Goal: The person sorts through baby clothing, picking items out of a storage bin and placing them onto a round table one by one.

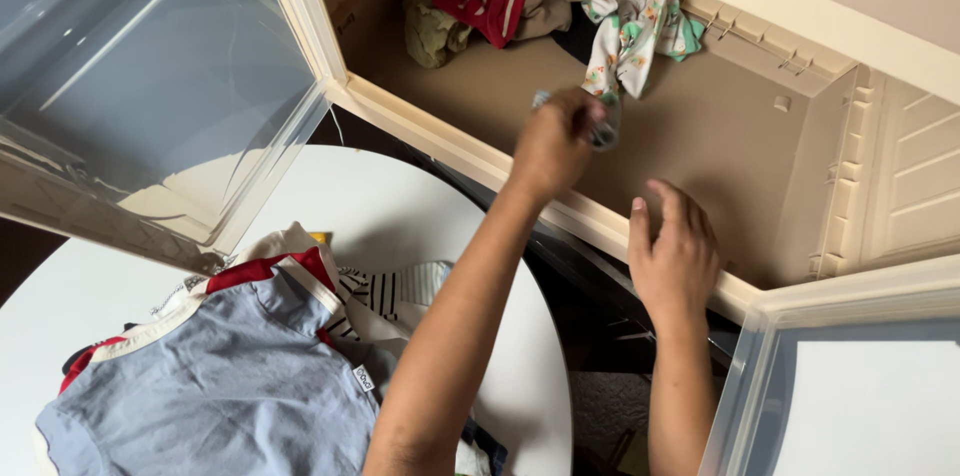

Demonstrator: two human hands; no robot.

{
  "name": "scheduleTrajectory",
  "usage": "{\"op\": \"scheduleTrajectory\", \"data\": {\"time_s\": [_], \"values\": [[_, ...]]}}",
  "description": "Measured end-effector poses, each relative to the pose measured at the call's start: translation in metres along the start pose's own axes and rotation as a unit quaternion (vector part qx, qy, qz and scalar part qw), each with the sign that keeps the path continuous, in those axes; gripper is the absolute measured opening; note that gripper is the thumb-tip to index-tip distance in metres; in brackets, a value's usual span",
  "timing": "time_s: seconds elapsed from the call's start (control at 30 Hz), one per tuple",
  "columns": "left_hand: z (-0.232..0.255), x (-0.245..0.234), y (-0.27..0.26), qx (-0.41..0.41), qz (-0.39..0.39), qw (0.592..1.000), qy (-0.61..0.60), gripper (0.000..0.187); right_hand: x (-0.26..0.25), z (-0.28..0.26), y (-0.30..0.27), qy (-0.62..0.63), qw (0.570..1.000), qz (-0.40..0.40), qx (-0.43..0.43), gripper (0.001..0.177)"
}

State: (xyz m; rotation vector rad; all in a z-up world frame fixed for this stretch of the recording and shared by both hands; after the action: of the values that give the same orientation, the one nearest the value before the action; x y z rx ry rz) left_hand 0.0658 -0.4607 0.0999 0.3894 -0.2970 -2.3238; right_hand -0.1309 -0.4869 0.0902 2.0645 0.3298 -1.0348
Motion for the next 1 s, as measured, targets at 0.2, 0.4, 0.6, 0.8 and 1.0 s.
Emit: {"op": "scheduleTrajectory", "data": {"time_s": [0.2, 0.4, 0.6, 0.8, 1.0], "values": [[0.015, 0.028, -0.017, 0.024, -0.204, 0.939, -0.276, 0.012, -0.014, -0.007, 0.008, 0.069, 0.995, 0.075, -0.016, 0.064], [0.014, 0.002, -0.009, 0.012, -0.06, 0.996, -0.069, 0.02, 0.002, 0.023, -0.003, 0.143, 0.986, 0.031, 0.079, 0.032], [0.008, 0.001, -0.019, 0.115, -0.031, 0.975, 0.19, 0.034, 0.015, 0.04, -0.009, 0.264, 0.959, 0.037, 0.094, 0.027], [0.009, -0.006, -0.019, 0.155, -0.103, 0.968, 0.166, 0.041, 0.017, 0.048, -0.013, 0.341, 0.932, 0.094, 0.079, 0.033], [0.012, 0.019, -0.018, 0.219, -0.146, 0.955, 0.135, 0.026, 0.015, 0.043, -0.01, 0.355, 0.927, 0.08, 0.085, 0.025]]}}
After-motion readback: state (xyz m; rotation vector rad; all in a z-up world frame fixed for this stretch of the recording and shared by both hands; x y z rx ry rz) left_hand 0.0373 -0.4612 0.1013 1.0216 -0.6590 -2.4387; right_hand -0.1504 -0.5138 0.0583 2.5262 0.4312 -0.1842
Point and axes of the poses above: each hand's wrist, its own y-axis towards the middle knuckle, its own x-axis out of the palm, z = x × y, the point moved 2 cm from there along y, towards the middle knuckle, and after that the axes turned 1 degree about y, right-handed, at the moved point
